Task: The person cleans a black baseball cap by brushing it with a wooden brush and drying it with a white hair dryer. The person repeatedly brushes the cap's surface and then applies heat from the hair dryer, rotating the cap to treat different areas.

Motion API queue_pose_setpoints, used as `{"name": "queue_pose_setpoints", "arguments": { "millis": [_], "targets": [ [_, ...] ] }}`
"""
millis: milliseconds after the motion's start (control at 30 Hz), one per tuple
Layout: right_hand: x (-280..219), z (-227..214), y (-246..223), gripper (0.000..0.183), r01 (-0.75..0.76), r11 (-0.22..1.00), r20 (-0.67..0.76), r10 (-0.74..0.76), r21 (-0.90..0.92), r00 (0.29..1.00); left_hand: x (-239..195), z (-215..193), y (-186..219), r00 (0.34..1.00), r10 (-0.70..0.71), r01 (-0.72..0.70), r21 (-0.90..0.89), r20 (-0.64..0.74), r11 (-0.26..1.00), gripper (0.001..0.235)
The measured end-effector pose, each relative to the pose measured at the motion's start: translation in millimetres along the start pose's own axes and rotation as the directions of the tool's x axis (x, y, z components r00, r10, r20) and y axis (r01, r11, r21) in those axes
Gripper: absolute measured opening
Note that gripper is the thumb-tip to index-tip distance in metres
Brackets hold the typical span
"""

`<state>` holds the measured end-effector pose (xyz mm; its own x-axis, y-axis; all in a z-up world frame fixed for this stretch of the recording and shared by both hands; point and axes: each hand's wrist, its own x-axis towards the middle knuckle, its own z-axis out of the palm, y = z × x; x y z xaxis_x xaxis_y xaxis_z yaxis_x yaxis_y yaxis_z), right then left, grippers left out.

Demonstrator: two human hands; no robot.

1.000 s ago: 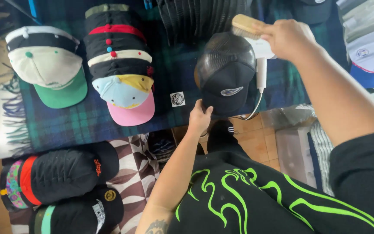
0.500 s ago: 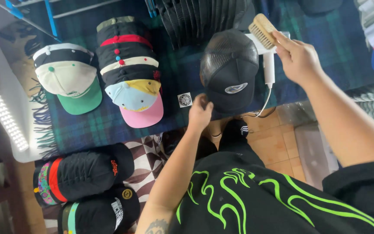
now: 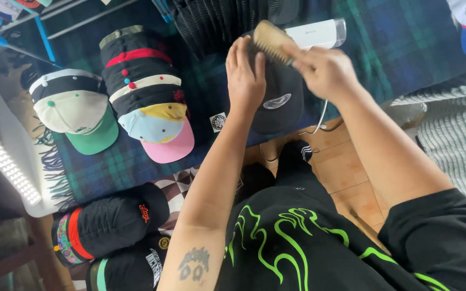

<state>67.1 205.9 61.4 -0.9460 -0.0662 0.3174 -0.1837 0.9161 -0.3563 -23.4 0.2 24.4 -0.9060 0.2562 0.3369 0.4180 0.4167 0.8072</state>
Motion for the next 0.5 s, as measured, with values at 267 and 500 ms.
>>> {"name": "queue_pose_setpoints", "arguments": {
  "millis": [267, 500],
  "targets": [
    [-28, 0, 38, 0.045, -0.776, 0.627, 0.337, 0.716, 0.077, 0.612, 1, 14, 7, 0.997, -0.066, 0.061, 0.135, 0.031, 0.989, 0.058],
    [-89, 54, -9, 0.048, -0.258, 0.737, -0.092, 0.397, 0.625, 0.913, 24, 20, 31, 0.928, -0.321, 0.218, 0.424, 0.19, 0.879, 0.043]
  ]
}}
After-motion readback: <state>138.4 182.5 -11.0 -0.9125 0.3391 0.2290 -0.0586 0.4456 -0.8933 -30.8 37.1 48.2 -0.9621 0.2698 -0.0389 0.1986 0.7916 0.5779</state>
